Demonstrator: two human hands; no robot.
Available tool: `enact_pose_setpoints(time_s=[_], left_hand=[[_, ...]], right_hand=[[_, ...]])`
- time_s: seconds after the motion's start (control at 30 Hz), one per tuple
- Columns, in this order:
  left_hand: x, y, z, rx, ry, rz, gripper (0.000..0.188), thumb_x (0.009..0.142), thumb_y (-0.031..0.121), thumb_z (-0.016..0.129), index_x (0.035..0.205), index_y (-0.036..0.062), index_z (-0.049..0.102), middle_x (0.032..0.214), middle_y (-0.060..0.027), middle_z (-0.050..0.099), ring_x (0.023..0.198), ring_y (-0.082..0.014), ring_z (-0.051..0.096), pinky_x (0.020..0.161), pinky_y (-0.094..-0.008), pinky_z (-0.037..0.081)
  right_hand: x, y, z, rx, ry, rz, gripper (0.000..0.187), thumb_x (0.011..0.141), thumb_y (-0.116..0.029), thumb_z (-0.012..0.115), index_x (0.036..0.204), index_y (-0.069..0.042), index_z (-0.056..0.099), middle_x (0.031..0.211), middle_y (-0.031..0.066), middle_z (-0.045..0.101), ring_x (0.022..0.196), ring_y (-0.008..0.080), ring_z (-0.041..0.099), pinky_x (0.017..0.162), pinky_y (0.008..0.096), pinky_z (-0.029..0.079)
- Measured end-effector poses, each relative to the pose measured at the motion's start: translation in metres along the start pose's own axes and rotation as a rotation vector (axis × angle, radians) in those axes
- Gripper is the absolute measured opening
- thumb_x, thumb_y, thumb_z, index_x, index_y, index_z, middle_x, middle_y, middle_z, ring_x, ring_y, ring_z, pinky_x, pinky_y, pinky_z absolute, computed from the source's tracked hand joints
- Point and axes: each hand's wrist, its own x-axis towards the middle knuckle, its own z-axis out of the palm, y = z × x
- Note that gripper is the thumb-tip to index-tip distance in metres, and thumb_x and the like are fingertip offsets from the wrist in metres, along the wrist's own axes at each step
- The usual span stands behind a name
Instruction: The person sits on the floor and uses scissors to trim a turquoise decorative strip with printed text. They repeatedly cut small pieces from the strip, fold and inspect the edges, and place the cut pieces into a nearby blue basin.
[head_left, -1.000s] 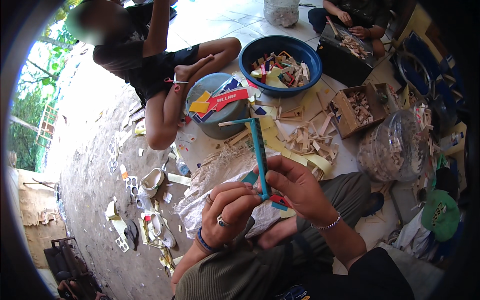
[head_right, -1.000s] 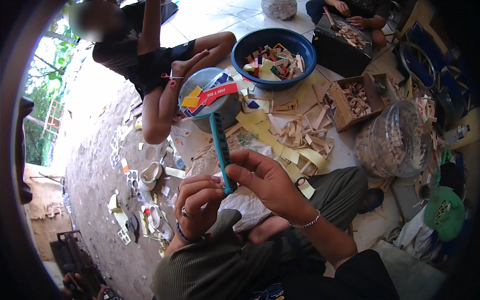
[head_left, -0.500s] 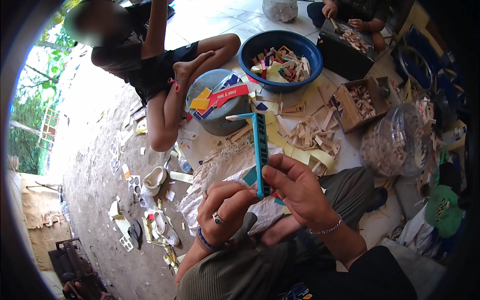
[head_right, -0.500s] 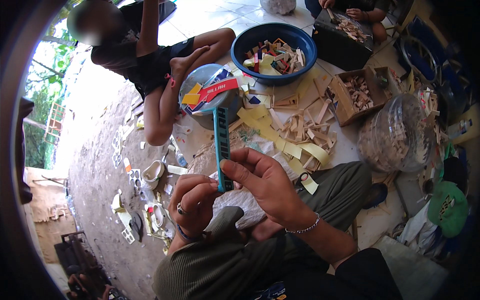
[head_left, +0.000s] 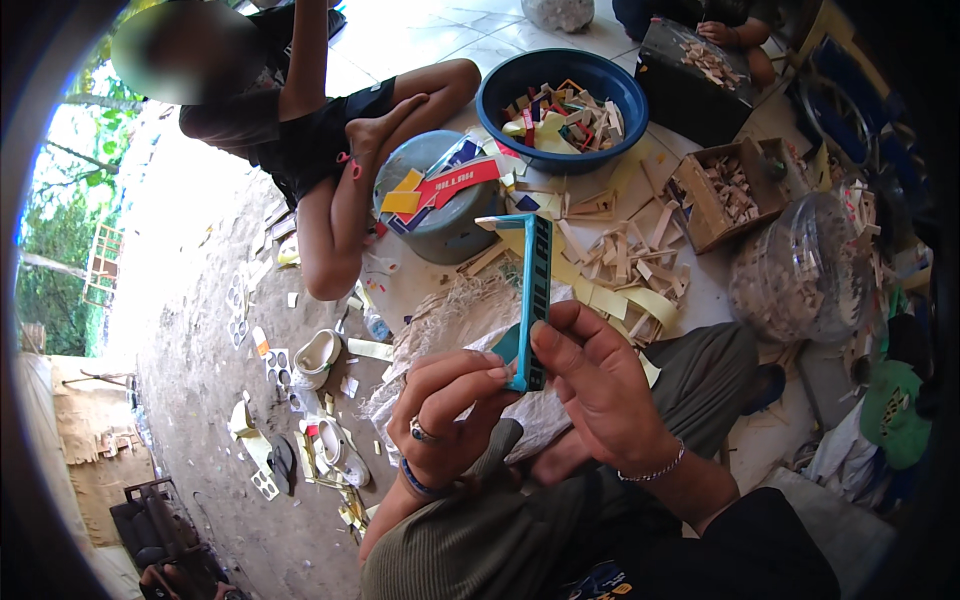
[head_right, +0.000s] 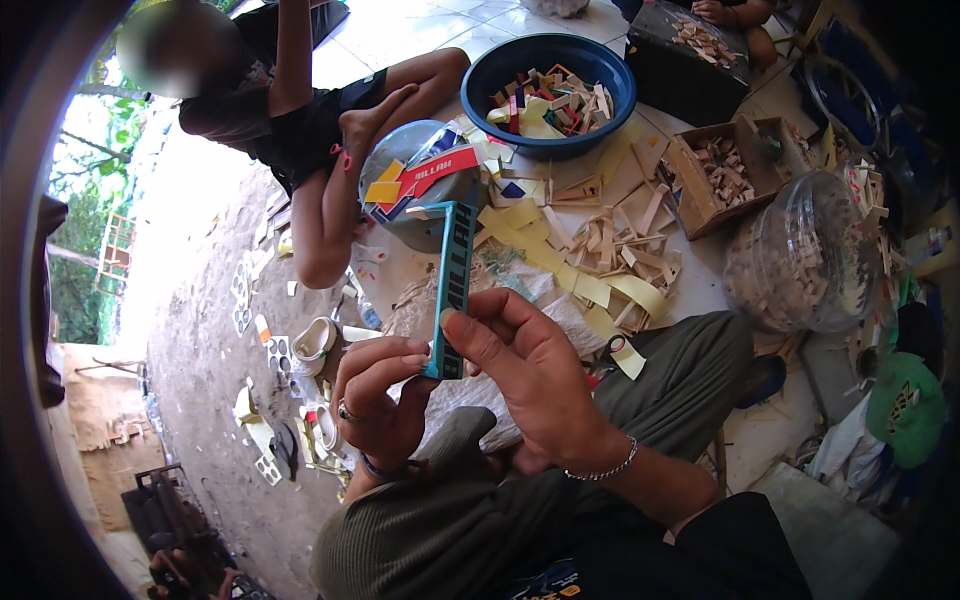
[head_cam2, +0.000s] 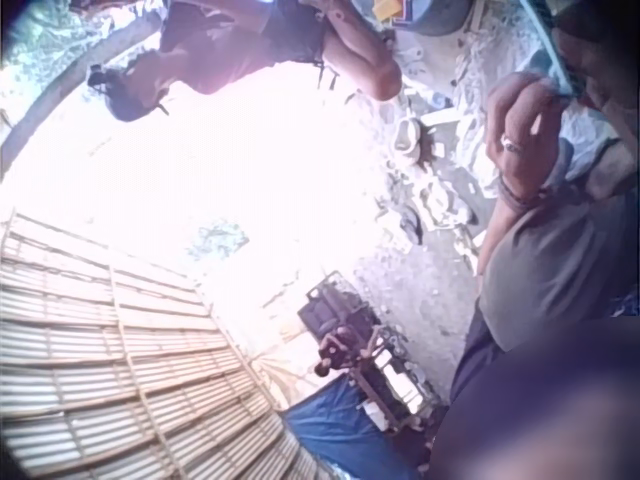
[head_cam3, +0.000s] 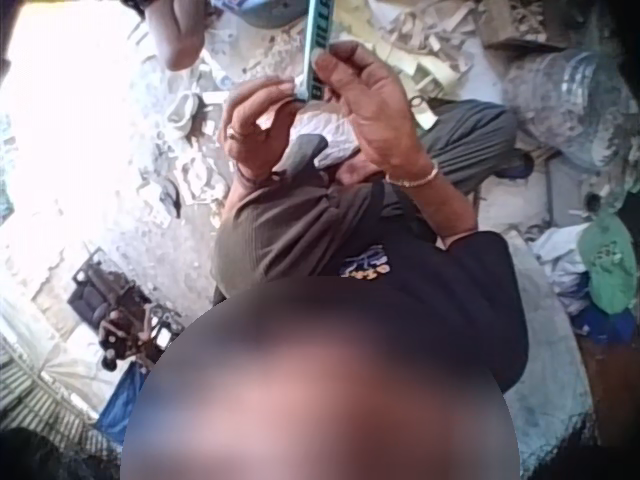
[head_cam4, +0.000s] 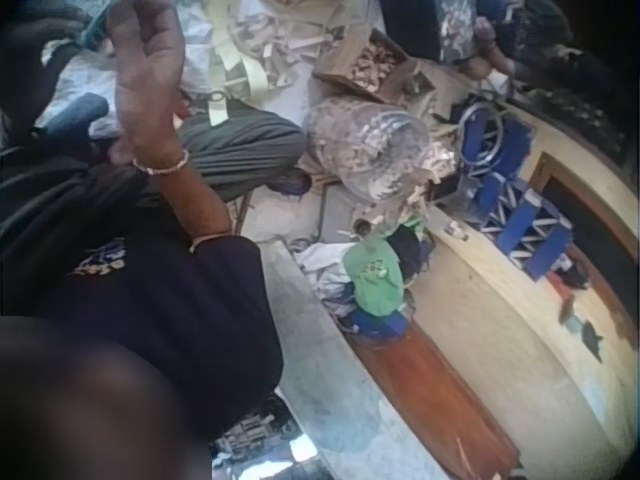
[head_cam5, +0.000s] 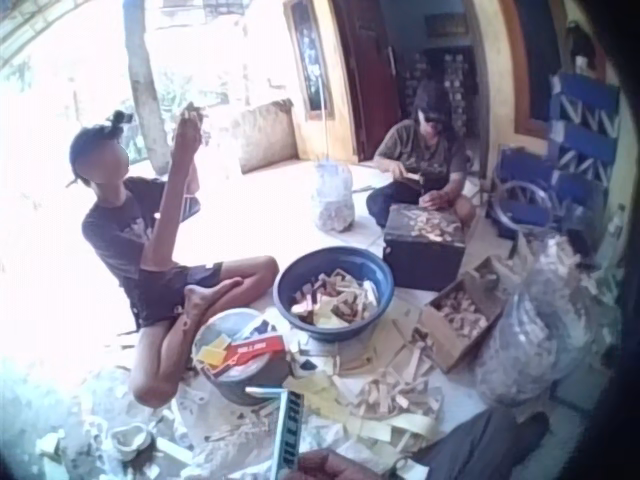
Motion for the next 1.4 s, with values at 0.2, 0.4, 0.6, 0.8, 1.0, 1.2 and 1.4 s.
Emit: enact_pose_setpoints(time_s=[0.2, 0.4, 0.6, 0.8, 1.0, 1.2, 1.4], left_hand=[[0.004, -0.004, -0.001, 0.183, 0.024, 0.199, 0.047, 0.071, 0.01, 0.093, 0.112, 0.0099, 0.071, 0.111, -0.0097, 0.072, 0.097, -0.0272, 0.073, 0.08, -0.0334, 0.063], [0.005, -0.002, -0.001, 0.261, 0.019, 0.209, 0.043, 0.069, 0.011, 0.093, 0.108, 0.0097, 0.076, 0.11, -0.0081, 0.073, 0.095, -0.0252, 0.072, 0.078, -0.0322, 0.063], [0.005, 0.001, -0.001, 0.246, 0.005, 0.123, 0.046, 0.071, 0.008, 0.091, 0.112, 0.01, 0.07, 0.113, -0.0091, 0.073, 0.099, -0.0254, 0.072, 0.08, -0.0338, 0.062], [0.004, -0.001, 0.001, 0.225, -0.009, 0.098, 0.048, 0.071, 0.009, 0.091, 0.113, 0.0097, 0.069, 0.112, -0.0078, 0.072, 0.103, -0.0258, 0.072, 0.085, -0.0349, 0.061], [0.003, 0.0, 0.001, 0.26, -0.009, 0.11, 0.048, 0.071, 0.01, 0.092, 0.113, 0.0095, 0.069, 0.112, -0.0078, 0.072, 0.102, -0.0255, 0.072, 0.085, -0.0347, 0.061], [-0.004, -0.006, 0.001, 0.214, 0.008, 0.075, 0.04, 0.077, 0.011, 0.09, 0.111, 0.0077, 0.069, 0.11, -0.0086, 0.072, 0.1, -0.0247, 0.072, 0.084, -0.034, 0.061], [-0.018, -0.02, -0.005, 0.152, 0.114, -0.045, 0.028, 0.092, 0.017, 0.078, 0.113, 0.0022, 0.066, 0.109, -0.0134, 0.07, 0.105, -0.0295, 0.07, 0.091, -0.0407, 0.057]], right_hand=[[-0.001, 0.002, 0.011, 0.124, 0.074, 0.05, 0.027, 0.102, -0.02, 0.071, 0.119, -0.003, 0.059, 0.097, -0.0002, 0.068, 0.08, 0.0041, 0.057, 0.077, 0.0208, 0.046], [-0.007, 0.003, 0.016, 0.103, 0.054, 0.024, 0.025, 0.102, -0.018, 0.07, 0.117, -0.003, 0.057, 0.096, 0.0003, 0.068, 0.081, 0.0045, 0.057, 0.077, 0.0214, 0.046], [-0.009, 0.009, 0.021, 0.127, 0.071, -0.047, 0.024, 0.102, -0.018, 0.07, 0.117, -0.004, 0.057, 0.095, 0.0002, 0.068, 0.082, 0.004, 0.056, 0.078, 0.0216, 0.047], [-0.009, 0.013, 0.021, 0.133, 0.091, -0.078, 0.025, 0.102, -0.018, 0.07, 0.116, -0.004, 0.057, 0.095, -0.0002, 0.067, 0.081, 0.0034, 0.055, 0.077, 0.0208, 0.046], [-0.009, 0.012, 0.021, 0.147, 0.104, -0.034, 0.025, 0.102, -0.019, 0.071, 0.116, -0.004, 0.057, 0.095, -0.0003, 0.067, 0.081, 0.0034, 0.054, 0.076, 0.0207, 0.046], [-0.008, 0.002, 0.005, -0.066, 0.007, 0.07, 0.03, 0.102, -0.024, 0.07, 0.121, -0.003, 0.061, 0.101, 0.0024, 0.072, 0.084, 0.0035, 0.056, 0.078, 0.0206, 0.047], [0.015, 0.005, -0.104, -0.751, -0.08, -0.002, 0.031, 0.103, -0.026, 0.067, 0.126, -0.005, 0.064, 0.107, 0.0073, 0.077, 0.086, 0.0119, 0.067, 0.08, 0.0277, 0.053]])
